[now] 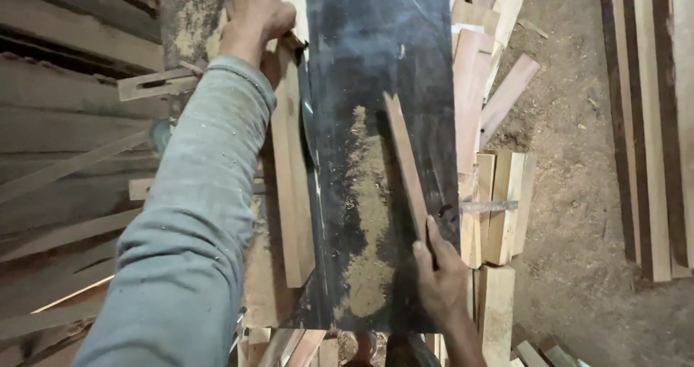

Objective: Processing and aligning wooden strips on a workbench using a guide and hand tool

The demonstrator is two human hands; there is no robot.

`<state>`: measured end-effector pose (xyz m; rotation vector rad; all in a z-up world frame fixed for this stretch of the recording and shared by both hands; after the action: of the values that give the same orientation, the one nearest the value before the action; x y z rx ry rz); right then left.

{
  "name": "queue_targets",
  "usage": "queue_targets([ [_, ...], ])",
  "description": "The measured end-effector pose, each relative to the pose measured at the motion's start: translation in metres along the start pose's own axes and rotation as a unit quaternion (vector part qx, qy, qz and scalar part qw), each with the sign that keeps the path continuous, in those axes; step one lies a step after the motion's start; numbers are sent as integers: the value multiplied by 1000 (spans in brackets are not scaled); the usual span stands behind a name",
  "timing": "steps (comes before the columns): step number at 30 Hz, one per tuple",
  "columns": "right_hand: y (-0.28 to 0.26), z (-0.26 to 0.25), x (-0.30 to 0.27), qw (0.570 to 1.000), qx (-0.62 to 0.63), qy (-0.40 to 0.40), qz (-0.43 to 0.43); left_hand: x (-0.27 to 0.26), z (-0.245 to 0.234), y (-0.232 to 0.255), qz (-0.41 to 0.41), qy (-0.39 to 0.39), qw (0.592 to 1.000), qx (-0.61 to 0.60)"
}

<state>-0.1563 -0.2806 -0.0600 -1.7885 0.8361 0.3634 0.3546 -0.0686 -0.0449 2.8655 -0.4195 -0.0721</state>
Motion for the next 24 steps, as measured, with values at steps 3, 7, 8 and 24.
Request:
queue_targets([
  [3, 61, 18, -2, 978, -200, 51, -23, 17, 21, -9, -67, 33, 997, -22],
  [7, 82, 40, 2, 939, -277, 154, -136, 37, 13, -25, -142, 81, 986, -17],
  [8, 84, 45, 2, 922, -303, 185, -157, 43, 8, -31, -176, 65, 982, 0],
  [24, -62, -107, 86, 959, 249, 131, -34, -357, -8, 286, -332, -71, 680, -650],
])
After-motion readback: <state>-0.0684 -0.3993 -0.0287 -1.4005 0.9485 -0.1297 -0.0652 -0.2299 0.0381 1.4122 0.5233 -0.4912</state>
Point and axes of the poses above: each hand's wrist, its own x-axis towards the middle knuckle, its own z-axis out of the palm, y = z × x, the point moved 5 cm from there along x, towards the middle knuckle, and after that the axes turned 2 degrees about -x, right-handed, at the moved point
